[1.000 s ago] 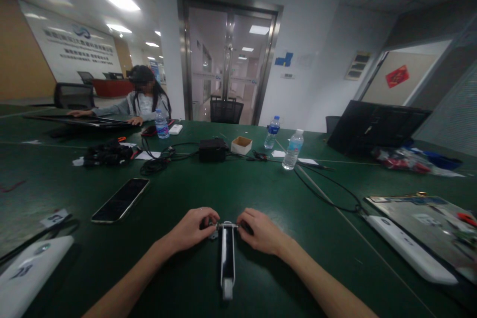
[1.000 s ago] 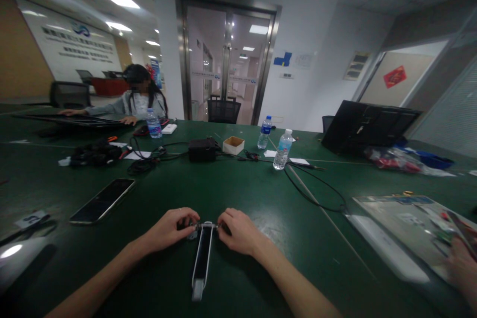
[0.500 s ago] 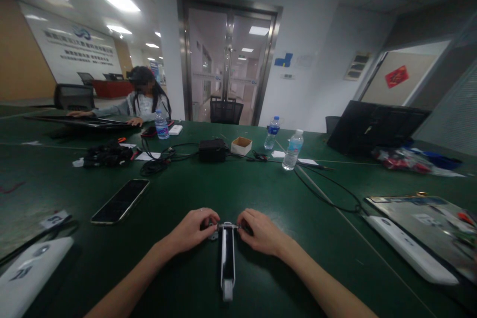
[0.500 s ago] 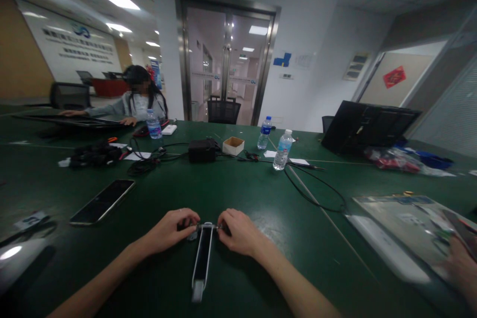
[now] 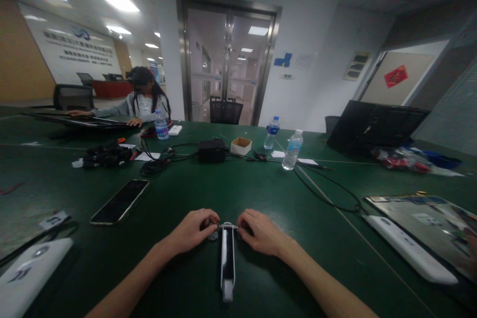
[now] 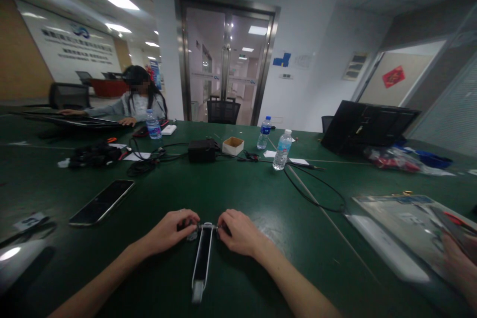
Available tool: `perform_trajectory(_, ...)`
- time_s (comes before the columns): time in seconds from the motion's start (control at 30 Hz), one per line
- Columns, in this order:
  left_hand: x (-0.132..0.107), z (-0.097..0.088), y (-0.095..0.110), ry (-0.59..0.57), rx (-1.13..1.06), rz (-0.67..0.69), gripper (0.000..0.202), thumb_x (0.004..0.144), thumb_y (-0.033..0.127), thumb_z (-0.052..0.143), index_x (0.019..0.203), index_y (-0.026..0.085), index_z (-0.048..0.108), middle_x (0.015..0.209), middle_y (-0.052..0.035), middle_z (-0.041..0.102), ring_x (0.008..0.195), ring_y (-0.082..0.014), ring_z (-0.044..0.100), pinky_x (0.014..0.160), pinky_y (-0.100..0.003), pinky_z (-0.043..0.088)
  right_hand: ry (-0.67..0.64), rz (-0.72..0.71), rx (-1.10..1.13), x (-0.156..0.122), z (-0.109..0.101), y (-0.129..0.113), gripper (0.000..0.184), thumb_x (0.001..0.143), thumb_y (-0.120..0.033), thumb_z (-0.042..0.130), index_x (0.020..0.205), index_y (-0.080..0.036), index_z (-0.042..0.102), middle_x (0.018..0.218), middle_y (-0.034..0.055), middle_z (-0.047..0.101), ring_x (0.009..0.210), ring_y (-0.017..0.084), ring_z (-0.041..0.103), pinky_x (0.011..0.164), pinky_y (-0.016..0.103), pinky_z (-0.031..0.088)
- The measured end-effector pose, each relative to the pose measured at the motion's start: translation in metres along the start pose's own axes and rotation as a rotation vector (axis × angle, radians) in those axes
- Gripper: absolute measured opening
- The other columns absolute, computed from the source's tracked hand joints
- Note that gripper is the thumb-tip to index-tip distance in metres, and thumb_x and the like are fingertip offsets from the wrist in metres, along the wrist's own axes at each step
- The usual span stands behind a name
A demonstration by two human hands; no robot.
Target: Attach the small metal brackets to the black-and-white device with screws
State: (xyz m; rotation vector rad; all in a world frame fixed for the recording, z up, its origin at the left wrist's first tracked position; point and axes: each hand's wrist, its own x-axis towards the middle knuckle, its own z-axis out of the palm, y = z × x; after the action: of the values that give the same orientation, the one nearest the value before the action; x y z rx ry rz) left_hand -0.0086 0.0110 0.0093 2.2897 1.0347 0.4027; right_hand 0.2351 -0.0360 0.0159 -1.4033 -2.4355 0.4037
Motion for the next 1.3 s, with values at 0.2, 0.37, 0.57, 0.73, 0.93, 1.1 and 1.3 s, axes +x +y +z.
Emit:
perform_trajectory(0.2,-0.0001,0.0001,0.0016,0.011,-0.011,0.012,0.021,0.088,0.028,0.057,0.106,0.020,0.064,0.099,-0.0011,0.063,0.078,-0.0144,0.055,0.068,-0.025,0.043,0.011,-0.009,-0.006,0.0005,0.0026,0.0026,0.007,0.086,-0.020,0.053,0.092,-0.017,0.057,0.087,0.0036,0.059,0.079,0.015,0.052,0.069,0.026,0.040)
perform_trajectory(0.37,-0.0002,-0.0009,0.0047,-0.001,0.005,-0.018,0.021,0.091,0.030,0.051,0.107,0.020,0.063,0.100,-0.0015,0.063,0.083,-0.0158,0.056,0.073,-0.027,0.043,0.017,-0.021,0.003,0.0002,0.0039,0.0041,0.007,0.087,-0.020,0.052,0.092,-0.018,0.057,0.087,0.0032,0.058,0.079,0.015,0.052,0.068,0.026,0.039)
perform_trajectory(0.57,-0.0005,-0.0016,0.0033,-0.016,-0.001,0.004,0.023,0.090,0.032,0.053,0.107,0.020,0.063,0.098,-0.0014,0.063,0.081,-0.0152,0.055,0.070,-0.026,0.044,0.017,-0.026,0.008,0.0003,0.0040,0.0055,0.007,0.086,-0.020,0.052,0.092,-0.018,0.057,0.087,0.0029,0.058,0.079,0.015,0.051,0.068,0.026,0.038)
perform_trajectory(0.73,-0.0006,-0.0007,0.0032,-0.011,0.003,-0.007,0.024,0.089,0.031,0.053,0.108,0.020,0.063,0.100,-0.0021,0.062,0.080,-0.0153,0.054,0.070,-0.026,0.044,0.010,-0.017,0.001,0.0005,0.0025,0.0039,0.008,0.087,-0.020,0.053,0.093,-0.018,0.057,0.087,0.0031,0.058,0.079,0.015,0.051,0.068,0.026,0.038)
perform_trajectory(0.93,-0.0012,-0.0019,0.0074,-0.027,0.023,-0.021,0.023,0.092,0.032,0.049,0.107,0.020,0.062,0.099,-0.0022,0.062,0.086,-0.0170,0.056,0.075,-0.028,0.045,-0.003,-0.005,0.016,0.0000,0.0018,0.0038,0.008,0.088,-0.022,0.052,0.093,-0.018,0.057,0.088,0.0031,0.058,0.079,0.015,0.051,0.068,0.026,0.039)
perform_trajectory(1.1,-0.0006,-0.0014,0.0064,-0.021,0.025,-0.014,0.023,0.090,0.031,0.052,0.107,0.020,0.063,0.098,-0.0020,0.062,0.081,-0.0163,0.056,0.071,-0.027,0.044,0.010,-0.016,0.009,0.0005,0.0037,0.0047,0.009,0.088,-0.021,0.051,0.093,-0.018,0.057,0.089,0.0031,0.058,0.080,0.015,0.051,0.068,0.026,0.039)
perform_trajectory(1.3,-0.0007,-0.0009,0.0081,-0.015,0.039,0.010,0.022,0.091,0.033,0.051,0.104,0.020,0.063,0.095,-0.0021,0.062,0.080,-0.0161,0.056,0.072,-0.028,0.044,0.020,-0.036,-0.024,0.0014,0.0065,0.0051,0.008,0.087,-0.020,0.052,0.092,-0.017,0.058,0.087,0.0034,0.058,0.080,0.015,0.052,0.070,0.027,0.040)
